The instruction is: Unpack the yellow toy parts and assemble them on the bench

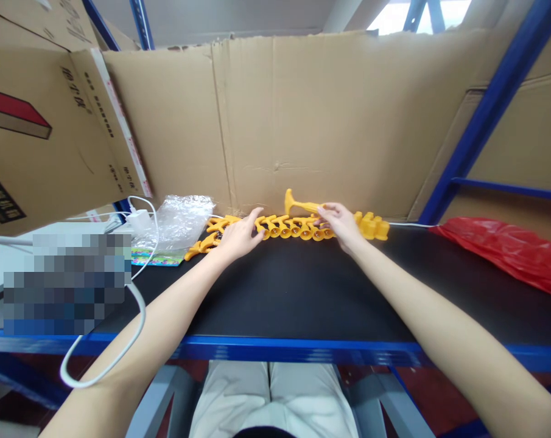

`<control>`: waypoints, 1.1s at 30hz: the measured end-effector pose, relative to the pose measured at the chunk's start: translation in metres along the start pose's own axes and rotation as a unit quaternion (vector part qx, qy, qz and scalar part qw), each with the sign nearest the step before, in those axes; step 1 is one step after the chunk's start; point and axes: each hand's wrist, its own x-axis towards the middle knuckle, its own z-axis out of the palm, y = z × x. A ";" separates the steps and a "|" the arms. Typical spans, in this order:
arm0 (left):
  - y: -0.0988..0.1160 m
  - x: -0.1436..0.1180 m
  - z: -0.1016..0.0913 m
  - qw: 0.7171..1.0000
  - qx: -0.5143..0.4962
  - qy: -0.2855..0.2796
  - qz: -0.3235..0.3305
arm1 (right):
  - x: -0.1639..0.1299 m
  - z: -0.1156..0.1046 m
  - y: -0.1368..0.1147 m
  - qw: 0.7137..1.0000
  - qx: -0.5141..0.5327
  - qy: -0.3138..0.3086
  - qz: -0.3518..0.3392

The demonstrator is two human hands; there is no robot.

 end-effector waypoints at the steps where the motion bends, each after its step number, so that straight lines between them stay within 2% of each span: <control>1: -0.001 0.000 0.001 1.000 0.005 -0.004 -0.004 | 0.004 -0.006 0.004 0.996 -0.060 0.035 -0.053; 3: -0.004 0.001 0.002 1.000 0.012 -0.012 -0.005 | 0.009 -0.016 0.013 0.968 -0.196 0.066 -0.141; 5: -0.007 0.002 0.003 1.000 0.018 -0.015 -0.006 | 0.010 -0.023 0.022 0.924 -0.324 0.065 -0.191; 9: -0.009 0.002 0.003 0.999 0.027 -0.016 -0.013 | 0.009 -0.026 0.035 0.823 -0.520 0.013 -0.229; 12: -0.009 0.002 0.004 0.999 0.028 -0.014 -0.010 | 0.010 -0.024 0.039 0.775 -0.594 -0.012 -0.217; 14: -0.009 0.002 0.004 1.000 0.026 -0.013 -0.008 | 0.011 -0.024 0.041 0.767 -0.608 -0.015 -0.206; 27: -0.009 0.002 0.005 0.999 0.029 -0.024 -0.013 | 0.014 -0.028 0.047 0.791 -0.585 -0.026 -0.176; 33: -0.009 0.002 0.005 0.999 0.027 -0.021 -0.006 | 0.016 -0.037 0.039 0.778 -0.598 -0.036 -0.191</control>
